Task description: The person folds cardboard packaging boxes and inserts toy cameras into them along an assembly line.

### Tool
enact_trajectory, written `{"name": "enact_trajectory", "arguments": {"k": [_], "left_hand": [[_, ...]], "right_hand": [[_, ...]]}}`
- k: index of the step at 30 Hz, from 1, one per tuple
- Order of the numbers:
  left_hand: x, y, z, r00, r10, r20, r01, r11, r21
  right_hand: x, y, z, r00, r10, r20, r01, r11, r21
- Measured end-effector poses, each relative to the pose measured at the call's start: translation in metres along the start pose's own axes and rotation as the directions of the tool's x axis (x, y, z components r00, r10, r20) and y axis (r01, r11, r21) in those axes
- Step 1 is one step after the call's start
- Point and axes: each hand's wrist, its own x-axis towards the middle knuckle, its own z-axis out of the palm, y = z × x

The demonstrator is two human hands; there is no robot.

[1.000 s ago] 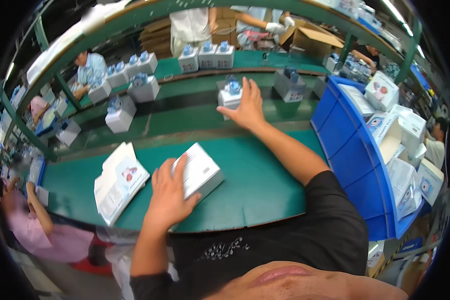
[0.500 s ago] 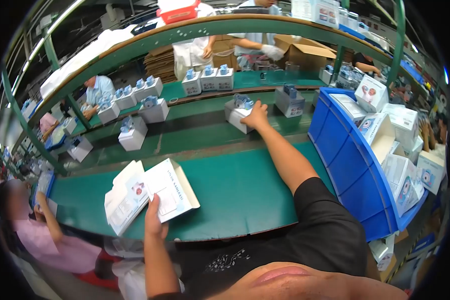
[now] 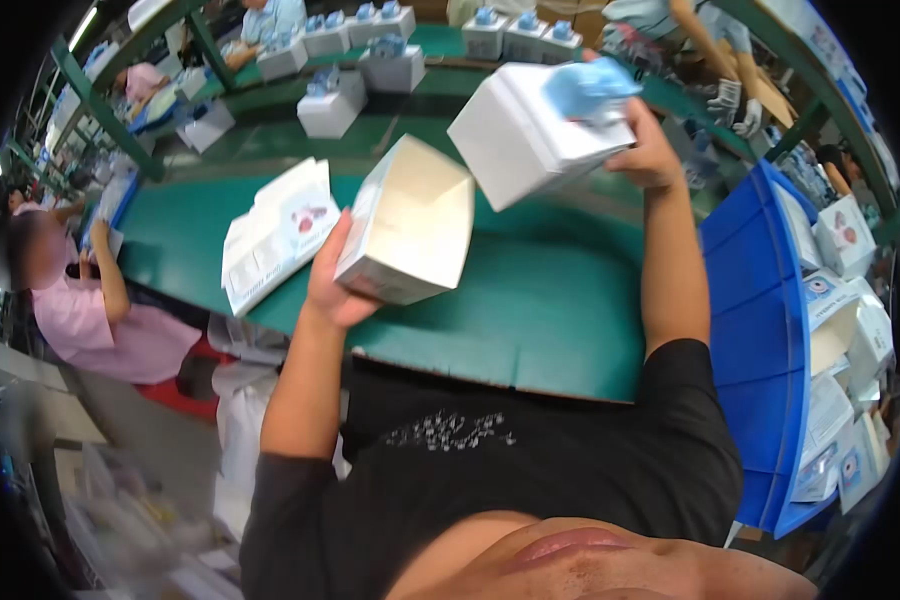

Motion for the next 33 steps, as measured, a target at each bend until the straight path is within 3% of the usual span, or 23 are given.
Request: {"name": "enact_trajectory", "arguments": {"k": [7,11,13,17,22,26,33], "left_hand": [[0.027,-0.044,0.027,0.957,-0.183,0.226,0.233,0.947,-0.220],[0.031,-0.052,0.032,0.960,-0.273,0.069,0.276,0.960,-0.041],[0.032,-0.057,0.035,0.970,-0.241,0.045,0.242,0.969,-0.039],[0.031,-0.057,0.037,0.959,-0.279,-0.044,0.281,0.959,0.045],[0.029,-0.057,0.022,0.942,-0.310,0.130,0.314,0.949,-0.012],[0.028,-0.061,0.019,0.967,-0.251,-0.040,0.247,0.965,-0.087],[0.023,-0.058,0.022,0.976,-0.196,-0.092,0.191,0.980,-0.060]], "right_hand": [[-0.001,-0.007,0.029,0.945,-0.213,0.250,0.162,0.964,0.209],[-0.003,-0.011,0.033,0.887,-0.190,0.421,0.225,0.974,-0.034],[0.003,-0.011,0.036,0.869,-0.164,0.468,0.208,0.977,-0.043],[0.000,0.003,0.038,0.871,-0.143,0.469,0.204,0.976,-0.082],[0.008,0.020,0.039,0.892,-0.142,0.429,0.168,0.986,-0.023],[0.009,0.029,0.043,0.889,-0.160,0.428,0.104,0.983,0.150],[0.009,0.035,0.051,0.893,-0.166,0.418,0.096,0.978,0.184]]}}
